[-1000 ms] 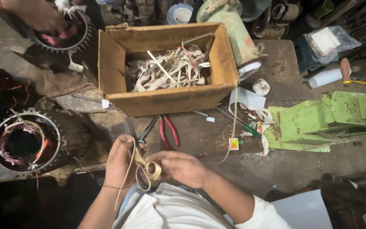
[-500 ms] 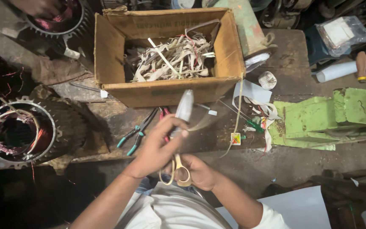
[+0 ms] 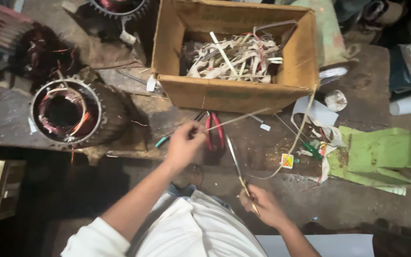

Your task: The person works on an electric motor stator, using pliers to adjust copper windings and a wooden stick to push insulation into the slots. They also retrieve and cut strips of insulating material from a cardboard box.

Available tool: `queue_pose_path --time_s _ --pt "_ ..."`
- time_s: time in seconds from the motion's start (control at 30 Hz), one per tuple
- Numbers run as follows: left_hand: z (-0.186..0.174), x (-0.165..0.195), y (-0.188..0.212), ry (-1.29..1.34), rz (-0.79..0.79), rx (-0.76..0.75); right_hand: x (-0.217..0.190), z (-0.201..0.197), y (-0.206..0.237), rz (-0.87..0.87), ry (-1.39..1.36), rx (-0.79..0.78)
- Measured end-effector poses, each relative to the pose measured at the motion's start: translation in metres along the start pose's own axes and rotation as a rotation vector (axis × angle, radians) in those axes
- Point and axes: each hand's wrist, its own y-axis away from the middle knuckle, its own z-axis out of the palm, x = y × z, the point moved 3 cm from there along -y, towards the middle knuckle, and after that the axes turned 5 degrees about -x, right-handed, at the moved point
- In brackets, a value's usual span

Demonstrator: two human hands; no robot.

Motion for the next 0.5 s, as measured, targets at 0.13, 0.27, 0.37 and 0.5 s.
queue_pose_path --time_s 0.13,0.27,0.37,0.5 --pt "0.014 0.014 0.004 -0.194 0.025 0.003 -0.011 0.027 -0.026 0.01 -0.163 -0.07" --pt "0.012 0.025 0.004 -0.175 -0.031 0.053 -0.037 0.039 -0.051 0.003 -0.31 -0.103" --pt "0.003 0.023 0.004 -0.187 -0.111 0.075 -0.053 0.043 -0.056 0.112 -0.344 -0.094" --pt "-0.007 0.018 0.004 -0.202 -0.111 0.095 -0.072 0.04 -0.054 0.135 -0.31 -0.127"
